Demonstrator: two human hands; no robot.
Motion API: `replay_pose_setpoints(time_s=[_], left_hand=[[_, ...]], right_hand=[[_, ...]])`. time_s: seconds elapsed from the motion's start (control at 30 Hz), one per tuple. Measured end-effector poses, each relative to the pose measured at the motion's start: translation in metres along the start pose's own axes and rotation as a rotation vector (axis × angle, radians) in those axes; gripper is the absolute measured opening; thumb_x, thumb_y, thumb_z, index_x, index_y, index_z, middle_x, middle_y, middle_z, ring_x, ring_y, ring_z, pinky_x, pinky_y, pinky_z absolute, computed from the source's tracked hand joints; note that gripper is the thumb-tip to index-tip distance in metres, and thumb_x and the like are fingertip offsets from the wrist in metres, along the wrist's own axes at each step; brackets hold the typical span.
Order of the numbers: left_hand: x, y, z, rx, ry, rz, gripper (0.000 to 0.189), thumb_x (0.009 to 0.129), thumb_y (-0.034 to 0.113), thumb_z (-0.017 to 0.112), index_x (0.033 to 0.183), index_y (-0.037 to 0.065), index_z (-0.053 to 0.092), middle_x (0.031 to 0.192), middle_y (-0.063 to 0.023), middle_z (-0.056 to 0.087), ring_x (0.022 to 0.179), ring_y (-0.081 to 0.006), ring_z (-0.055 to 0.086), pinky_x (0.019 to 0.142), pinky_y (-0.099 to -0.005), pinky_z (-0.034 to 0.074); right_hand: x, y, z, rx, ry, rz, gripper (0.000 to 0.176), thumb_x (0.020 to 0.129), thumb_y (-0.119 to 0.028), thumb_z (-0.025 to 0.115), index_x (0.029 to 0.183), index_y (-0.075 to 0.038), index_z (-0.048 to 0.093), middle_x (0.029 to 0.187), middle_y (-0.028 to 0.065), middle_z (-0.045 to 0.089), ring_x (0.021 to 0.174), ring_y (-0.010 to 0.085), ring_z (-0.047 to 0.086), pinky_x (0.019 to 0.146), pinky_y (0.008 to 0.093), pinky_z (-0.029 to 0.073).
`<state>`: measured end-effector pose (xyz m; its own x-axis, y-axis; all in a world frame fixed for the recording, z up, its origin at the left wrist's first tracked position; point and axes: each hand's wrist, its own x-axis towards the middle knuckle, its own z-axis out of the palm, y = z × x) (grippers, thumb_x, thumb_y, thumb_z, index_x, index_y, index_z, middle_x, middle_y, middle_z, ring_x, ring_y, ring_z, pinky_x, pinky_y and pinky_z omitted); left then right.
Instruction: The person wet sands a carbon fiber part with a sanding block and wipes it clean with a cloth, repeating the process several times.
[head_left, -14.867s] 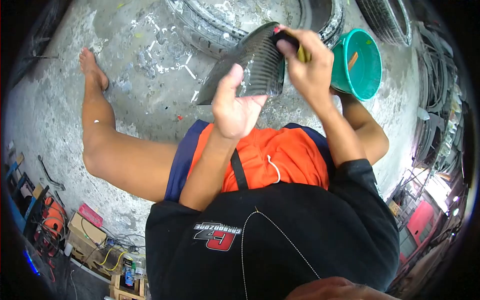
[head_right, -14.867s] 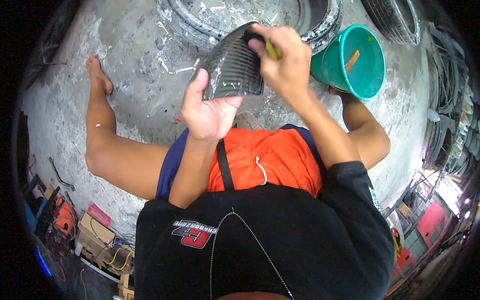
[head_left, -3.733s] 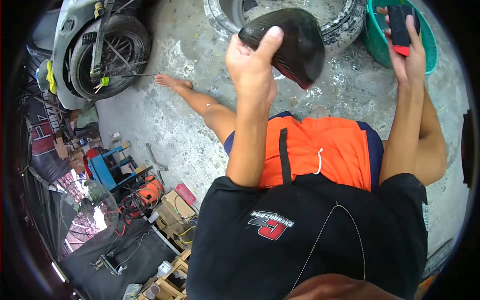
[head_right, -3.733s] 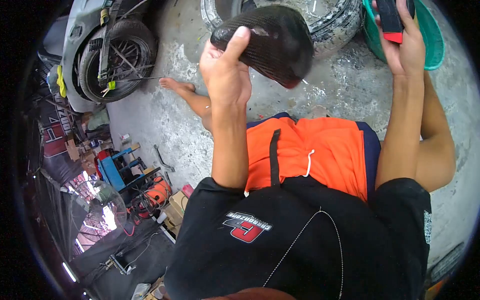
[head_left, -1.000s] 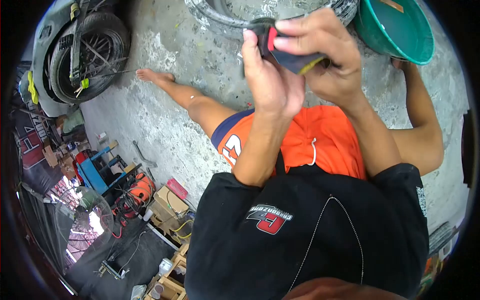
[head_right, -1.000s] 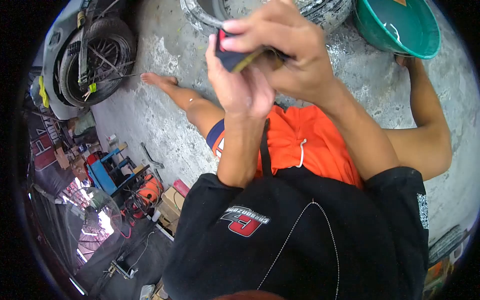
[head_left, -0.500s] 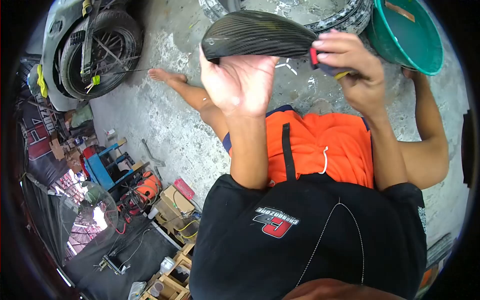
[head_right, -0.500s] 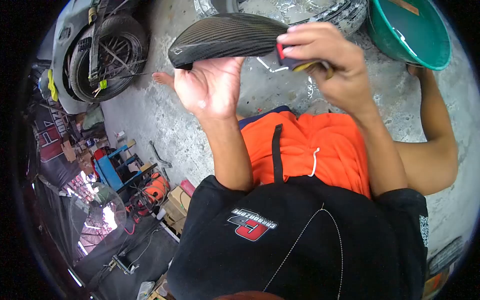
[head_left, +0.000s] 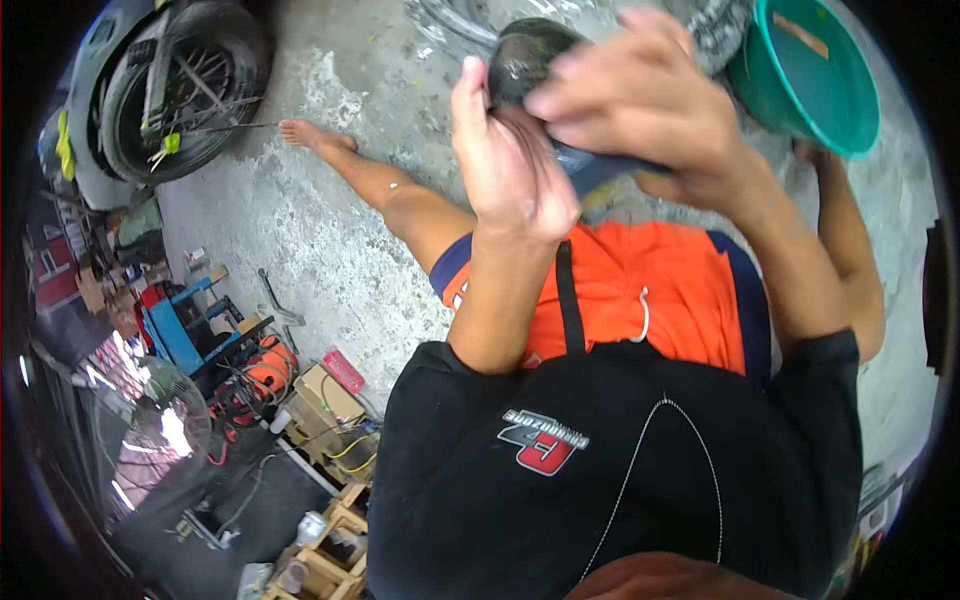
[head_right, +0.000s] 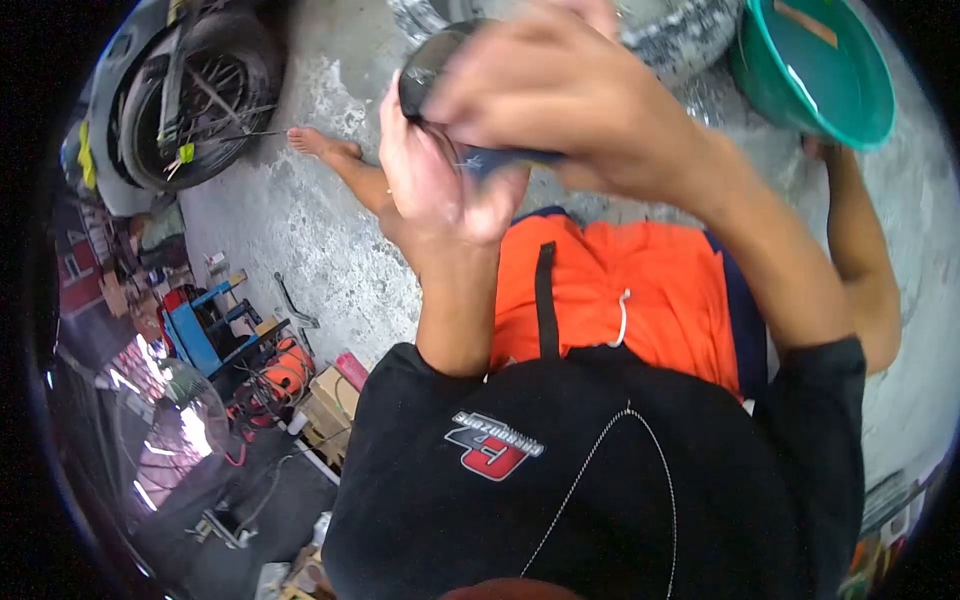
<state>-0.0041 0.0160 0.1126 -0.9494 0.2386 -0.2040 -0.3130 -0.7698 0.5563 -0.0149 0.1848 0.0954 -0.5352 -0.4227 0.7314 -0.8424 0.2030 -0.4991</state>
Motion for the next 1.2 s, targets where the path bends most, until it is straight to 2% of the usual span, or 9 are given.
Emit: replay_pose_setpoints(time_s=[0.07,0.1,0.27,0.33,0.5,0.63,0.73,0.87,1.2], left_hand=[[-0.003,-0.003,-0.002,0.019,0.007,0.026,0.057,0.100,0.051,0.037,0.121,0.001,0.056,0.122,-0.0139,0.061,0.111,-0.0290,0.058,0.100,-0.0461,0.044],[0.002,0.004,-0.017,-0.148,-0.103,0.021,0.062,0.099,0.053,0.038,0.125,-0.001,0.053,0.128,-0.0172,0.057,0.117,-0.0326,0.054,0.103,-0.0516,0.040],[0.004,0.074,-0.059,-0.356,-0.175,0.183,0.056,0.101,0.034,0.038,0.135,-0.010,0.044,0.146,-0.0269,0.042,0.136,-0.0441,0.038,0.115,-0.0651,0.024],[0.003,0.080,-0.075,-0.424,-0.172,0.206,0.049,0.101,0.022,0.036,0.135,-0.012,0.043,0.148,-0.0278,0.040,0.139,-0.0458,0.033,0.117,-0.0656,0.019],[0.013,0.033,-0.075,-0.434,-0.315,0.241,0.053,0.102,0.029,0.042,0.138,-0.011,0.042,0.149,-0.0262,0.039,0.140,-0.0441,0.032,0.119,-0.0636,0.014],[0.029,-0.017,-0.057,-0.668,0.057,0.128,0.056,0.100,0.031,0.045,0.138,-0.010,0.042,0.149,-0.0258,0.039,0.139,-0.0426,0.034,0.119,-0.0617,0.015],[0.037,-0.047,-0.056,-0.718,0.083,0.076,0.050,0.095,0.026,0.048,0.133,-0.007,0.050,0.143,-0.0240,0.047,0.138,-0.0411,0.037,0.118,-0.0623,0.018],[0.036,-0.071,-0.063,-0.772,0.012,0.038,0.056,0.098,0.027,0.044,0.140,-0.011,0.040,0.151,-0.0255,0.037,0.142,-0.0427,0.030,0.120,-0.0602,0.017],[0.018,-0.064,-0.061,-0.561,0.011,-0.312,0.052,0.091,0.040,0.058,0.132,0.009,0.058,0.139,-0.0124,0.057,0.141,-0.0385,0.037,0.119,-0.0653,-0.006]], right_hand=[[0.027,0.003,0.005,0.152,0.009,-0.020,0.035,0.064,0.006,0.068,0.096,-0.008,0.071,0.112,0.0049,0.071,0.110,0.0266,0.062,0.096,0.0412,0.041],[0.035,-0.002,0.009,0.055,0.122,-0.035,0.025,0.077,-0.003,0.069,0.102,-0.003,0.068,0.101,0.0019,0.068,0.094,0.0171,0.059,0.084,0.0330,0.044],[-0.073,0.037,-0.017,-0.278,-0.060,0.437,0.028,0.076,0.006,0.067,0.102,-0.005,0.071,0.108,0.0046,0.071,0.102,0.0221,0.065,0.088,0.0376,0.047],[-0.098,0.038,-0.021,-0.017,0.365,0.774,0.019,0.085,-0.007,0.072,0.103,-0.010,0.072,0.093,-0.0006,0.071,0.091,0.0113,0.064,0.078,0.0239,0.047],[-0.067,0.013,-0.031,0.141,0.714,1.175,0.017,0.093,-0.012,0.067,0.106,-0.002,0.066,0.097,0.0030,0.066,0.080,0.0128,0.059,0.072,0.0287,0.049],[-0.075,0.012,0.007,1.030,0.918,1.155,0.039,0.093,-0.028,0.069,0.123,-0.004,0.060,0.114,0.0066,0.068,0.097,0.0190,0.066,0.086,0.0342,0.056],[-0.071,0.018,0.004,1.380,1.035,1.022,0.022,0.094,-0.018,0.068,0.109,-0.002,0.065,0.102,0.0082,0.067,0.088,0.0187,0.064,0.074,0.0321,0.053],[-0.077,0.036,0.000,1.269,1.101,0.990,0.030,0.093,-0.022,0.069,0.112,0.000,0.063,0.101,0.0088,0.068,0.089,0.0186,0.065,0.078,0.0316,0.054],[-0.108,0.049,-0.011,0.848,0.899,0.860,0.032,0.092,-0.019,0.070,0.112,0.005,0.064,0.103,0.0112,0.070,0.094,0.0199,0.067,0.088,0.0312,0.052]])
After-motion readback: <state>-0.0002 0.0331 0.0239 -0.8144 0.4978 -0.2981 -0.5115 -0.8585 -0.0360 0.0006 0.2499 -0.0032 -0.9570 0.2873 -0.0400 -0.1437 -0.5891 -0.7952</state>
